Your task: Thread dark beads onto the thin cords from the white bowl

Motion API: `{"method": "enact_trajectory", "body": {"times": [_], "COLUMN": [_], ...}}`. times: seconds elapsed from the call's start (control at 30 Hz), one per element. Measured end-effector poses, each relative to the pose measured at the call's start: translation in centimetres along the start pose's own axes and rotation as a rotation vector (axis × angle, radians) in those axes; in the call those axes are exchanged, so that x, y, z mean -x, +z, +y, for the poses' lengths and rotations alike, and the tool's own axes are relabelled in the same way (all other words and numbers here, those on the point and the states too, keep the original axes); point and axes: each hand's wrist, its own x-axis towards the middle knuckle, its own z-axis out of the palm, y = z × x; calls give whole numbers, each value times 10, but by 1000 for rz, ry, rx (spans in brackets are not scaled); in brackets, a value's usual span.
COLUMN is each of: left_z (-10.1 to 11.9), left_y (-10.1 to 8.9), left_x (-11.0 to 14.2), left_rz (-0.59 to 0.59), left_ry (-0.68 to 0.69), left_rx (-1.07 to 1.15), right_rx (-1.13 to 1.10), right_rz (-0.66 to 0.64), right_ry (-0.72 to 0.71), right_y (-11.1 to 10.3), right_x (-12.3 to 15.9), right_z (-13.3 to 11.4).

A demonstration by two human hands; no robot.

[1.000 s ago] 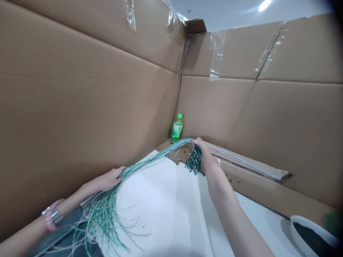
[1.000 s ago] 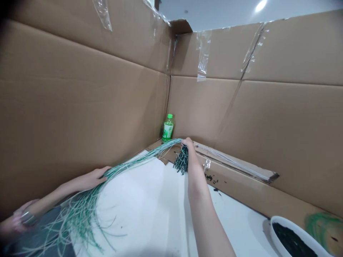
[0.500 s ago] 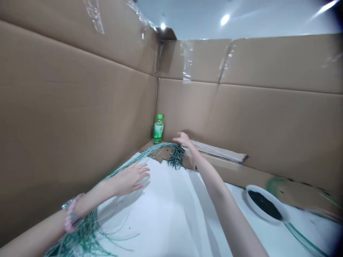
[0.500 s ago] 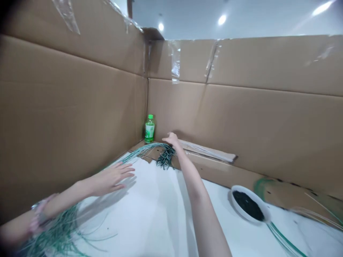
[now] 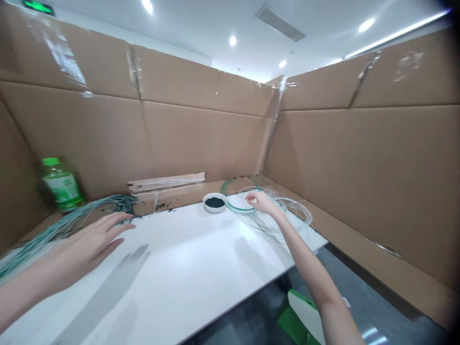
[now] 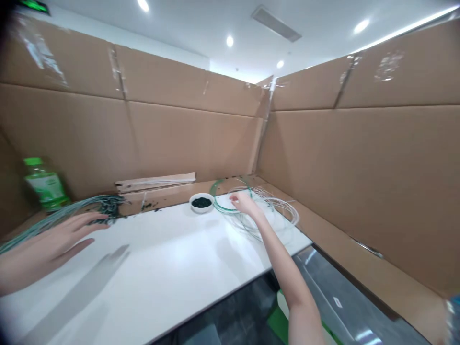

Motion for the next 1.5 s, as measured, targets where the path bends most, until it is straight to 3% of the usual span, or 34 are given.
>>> {"method": "enact_trajectory", "body": {"times": [0.1,0.2,0.3,0.47,0.67,0.83,1.07,1.33,1.5], "left_z": [78,136,174,212,235,255,278,266,262], "left_y": [-14,-11,9,56,100,121,136,138,130], "left_x": [-39,-72,-105,-171,-254,-293,-316,-321,-323], "left_rz": [15,-68,-148,-126,-98,-125,-178,-218,-209], "left_ry": [153,256,321,290,161,146,173,251,288], "left_rx": [24,72,150,232,239,229,220,235,207], "right_rx": [59,77,50,9,80,200,269,160,-21], "right_rz": [-1,-21,-98,-219,-217,-146,-145,-164,-183], "right_ry": [258,396,409,380,412,442,389,388,417], "right_y": [-19,-29,-22,15,38,42,49,48,46], "right_x": [38,62,68,57,50,45,41,43,38], "right_z": [73,115,128,117,116,121,118,120,121]}}
